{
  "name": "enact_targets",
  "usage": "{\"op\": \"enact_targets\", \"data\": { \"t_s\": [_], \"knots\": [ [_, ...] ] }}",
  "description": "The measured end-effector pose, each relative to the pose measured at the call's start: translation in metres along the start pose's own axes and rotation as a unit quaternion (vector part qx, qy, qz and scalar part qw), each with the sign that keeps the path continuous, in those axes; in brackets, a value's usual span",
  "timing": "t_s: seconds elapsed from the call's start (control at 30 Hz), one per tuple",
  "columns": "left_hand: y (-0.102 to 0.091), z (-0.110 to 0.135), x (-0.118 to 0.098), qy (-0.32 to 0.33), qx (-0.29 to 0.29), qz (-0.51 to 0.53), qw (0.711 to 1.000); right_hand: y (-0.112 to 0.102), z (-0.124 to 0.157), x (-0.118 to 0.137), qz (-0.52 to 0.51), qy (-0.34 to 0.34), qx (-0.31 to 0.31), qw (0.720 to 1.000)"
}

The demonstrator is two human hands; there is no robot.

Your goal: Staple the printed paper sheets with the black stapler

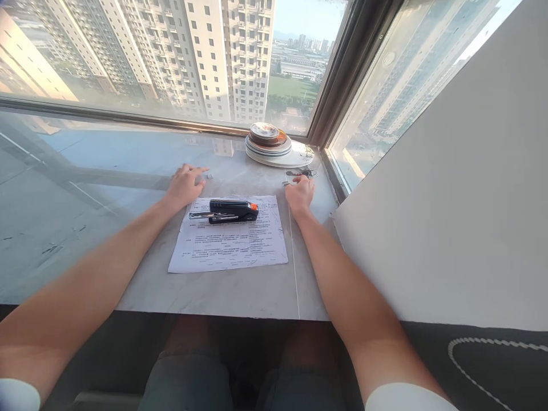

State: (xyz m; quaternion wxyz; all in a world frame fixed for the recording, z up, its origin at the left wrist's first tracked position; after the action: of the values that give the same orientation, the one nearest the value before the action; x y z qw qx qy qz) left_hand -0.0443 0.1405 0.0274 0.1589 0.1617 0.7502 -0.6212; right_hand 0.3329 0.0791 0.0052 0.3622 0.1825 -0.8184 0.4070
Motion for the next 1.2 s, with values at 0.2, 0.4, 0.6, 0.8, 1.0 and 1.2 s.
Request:
{"op": "enact_targets", "data": {
  "t_s": [0.2,0.4,0.6,0.8,1.0,1.2],
  "knots": [
    [0.003,-0.001,-0.002,0.028,0.001,0.011,1.0,0.004,0.0,0.01,0.013,-0.059,0.04,0.997],
    [0.0,-0.004,-0.002,0.033,-0.014,0.062,0.997,0.003,0.0,0.009,-0.002,-0.071,0.031,0.997],
    [0.0,-0.007,0.002,0.027,-0.008,0.103,0.994,0.005,-0.001,0.01,-0.03,-0.095,0.039,0.994],
    [0.0,-0.007,0.002,0.023,-0.019,0.147,0.989,0.005,0.0,0.009,-0.032,-0.099,0.036,0.994],
    [-0.002,-0.004,-0.006,0.041,-0.017,0.184,0.982,-0.003,0.001,0.019,-0.024,-0.119,-0.007,0.993],
    [-0.005,0.001,-0.01,0.033,-0.003,0.216,0.976,0.011,0.041,0.105,-0.18,-0.356,0.172,0.901]
  ]
}}
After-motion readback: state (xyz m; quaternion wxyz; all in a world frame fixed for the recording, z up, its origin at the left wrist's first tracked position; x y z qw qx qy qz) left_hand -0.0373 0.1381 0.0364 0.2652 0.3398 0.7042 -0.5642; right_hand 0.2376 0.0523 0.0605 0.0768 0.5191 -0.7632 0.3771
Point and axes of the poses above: each hand's wrist, its own z-axis away from the middle knuckle, its own y-axis out of the palm, x = y × z, the point moved 6 cm from there along -z, towards the middle knuckle, and after that the axes turned 14 degrees about -y, right-handed, at the moved point
